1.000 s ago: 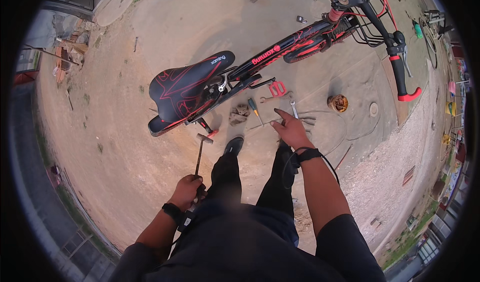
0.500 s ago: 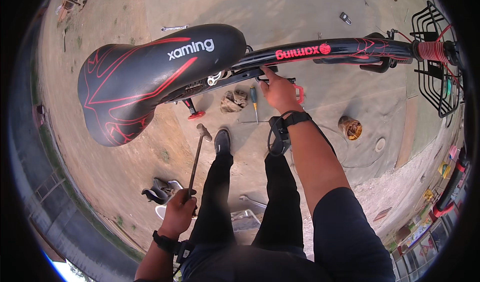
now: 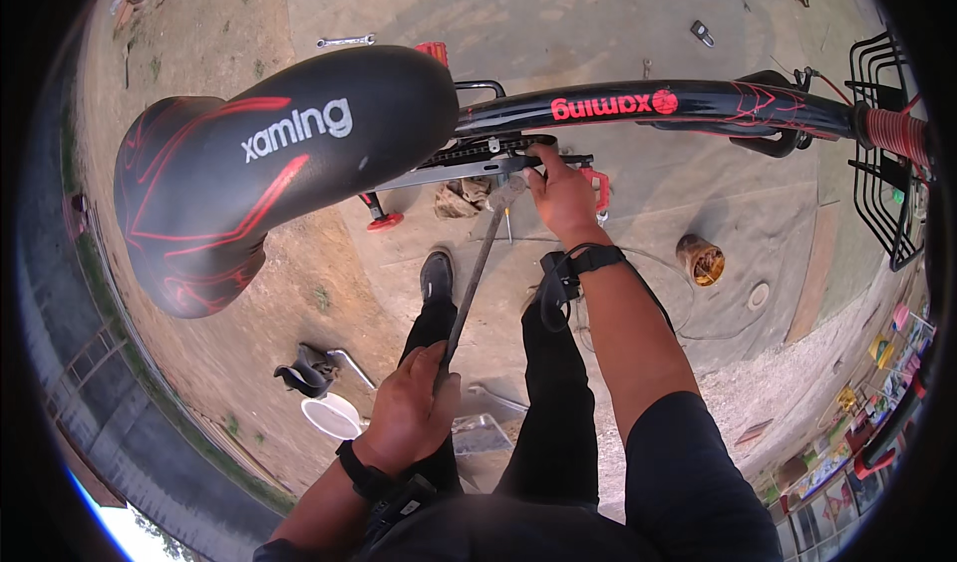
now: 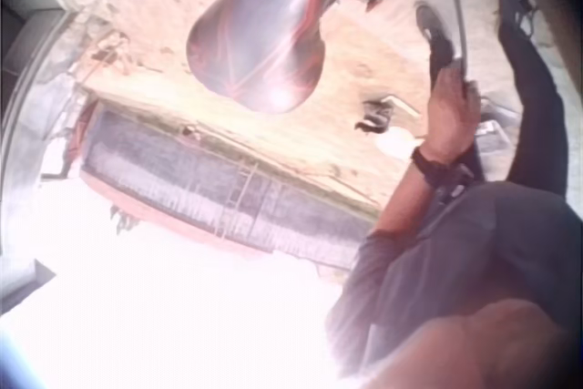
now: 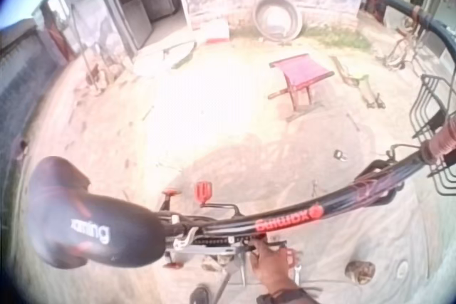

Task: The person repairs a bicycle by tightening the seat post clamp with a screwdriver and wrench, then wiping the frame and chain with a cloth. The person uses a screwdriver and wrench to secure the seat post and cleans the bicycle frame and chain with a rag.

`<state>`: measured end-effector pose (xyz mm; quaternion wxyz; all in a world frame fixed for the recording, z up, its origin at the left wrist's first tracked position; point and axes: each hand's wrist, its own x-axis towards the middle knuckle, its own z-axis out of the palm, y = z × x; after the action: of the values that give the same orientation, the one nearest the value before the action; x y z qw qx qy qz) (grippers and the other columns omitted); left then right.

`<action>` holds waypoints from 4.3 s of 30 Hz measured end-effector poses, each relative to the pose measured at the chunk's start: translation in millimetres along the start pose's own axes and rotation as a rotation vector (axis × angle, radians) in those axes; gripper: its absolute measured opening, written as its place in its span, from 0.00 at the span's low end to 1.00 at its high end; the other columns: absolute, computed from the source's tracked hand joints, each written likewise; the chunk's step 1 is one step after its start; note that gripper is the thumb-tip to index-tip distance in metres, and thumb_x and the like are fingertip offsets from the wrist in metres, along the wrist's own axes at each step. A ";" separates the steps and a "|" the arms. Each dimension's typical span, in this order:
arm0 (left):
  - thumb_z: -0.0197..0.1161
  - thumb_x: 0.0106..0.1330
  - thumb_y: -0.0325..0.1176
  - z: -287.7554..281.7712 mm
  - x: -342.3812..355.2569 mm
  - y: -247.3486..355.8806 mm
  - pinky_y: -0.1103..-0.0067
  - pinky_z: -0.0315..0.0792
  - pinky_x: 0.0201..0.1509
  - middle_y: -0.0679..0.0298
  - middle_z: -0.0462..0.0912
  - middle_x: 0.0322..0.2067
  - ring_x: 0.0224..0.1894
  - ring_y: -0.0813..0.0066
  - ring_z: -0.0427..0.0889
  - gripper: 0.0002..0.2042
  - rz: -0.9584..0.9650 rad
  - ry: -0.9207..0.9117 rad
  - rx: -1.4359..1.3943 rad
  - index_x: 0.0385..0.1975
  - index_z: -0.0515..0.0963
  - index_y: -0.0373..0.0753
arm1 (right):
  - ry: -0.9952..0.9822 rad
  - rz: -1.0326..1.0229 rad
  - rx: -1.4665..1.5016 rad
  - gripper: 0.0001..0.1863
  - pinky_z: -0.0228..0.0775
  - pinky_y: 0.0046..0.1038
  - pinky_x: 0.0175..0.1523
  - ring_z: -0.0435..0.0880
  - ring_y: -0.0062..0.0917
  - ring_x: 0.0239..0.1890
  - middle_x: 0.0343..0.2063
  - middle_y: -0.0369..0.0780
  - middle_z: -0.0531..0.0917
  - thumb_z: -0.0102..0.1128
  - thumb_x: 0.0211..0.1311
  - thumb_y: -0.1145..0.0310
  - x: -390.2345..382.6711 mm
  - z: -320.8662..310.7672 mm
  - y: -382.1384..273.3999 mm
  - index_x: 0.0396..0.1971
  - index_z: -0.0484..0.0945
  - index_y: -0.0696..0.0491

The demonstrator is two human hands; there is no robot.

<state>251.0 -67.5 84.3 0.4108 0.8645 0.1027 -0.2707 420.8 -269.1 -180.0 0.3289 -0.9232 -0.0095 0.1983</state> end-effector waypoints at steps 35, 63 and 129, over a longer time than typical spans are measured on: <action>0.61 0.70 0.31 58.9 82.6 -4.2 0.58 0.81 0.41 0.45 0.81 0.43 0.36 0.43 0.85 0.20 -0.045 -0.011 0.207 0.61 0.74 0.32 | 0.050 0.041 0.167 0.16 0.76 0.37 0.37 0.85 0.43 0.30 0.27 0.46 0.85 0.69 0.69 0.63 1.7 20.1 14.9 0.52 0.80 0.52; 0.64 0.68 0.30 40.0 54.0 -45.6 0.59 0.81 0.40 0.44 0.83 0.41 0.36 0.43 0.85 0.20 -0.055 0.159 0.102 0.58 0.74 0.28 | 0.073 0.037 0.276 0.19 0.78 0.42 0.37 0.88 0.45 0.35 0.30 0.43 0.87 0.68 0.68 0.58 0.8 16.2 7.7 0.57 0.78 0.36; 0.63 0.69 0.31 58.4 86.9 -44.2 0.57 0.81 0.40 0.42 0.82 0.41 0.35 0.42 0.85 0.20 0.060 0.017 0.081 0.59 0.74 0.31 | 0.261 -0.052 0.184 0.20 0.76 0.37 0.36 0.85 0.42 0.30 0.27 0.46 0.85 0.67 0.68 0.66 -13.3 34.7 13.7 0.59 0.77 0.49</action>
<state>283.3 -87.8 -22.7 0.3823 0.8855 0.0694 -0.2548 394.1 -260.8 -208.0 0.4156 -0.9066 0.0279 0.0680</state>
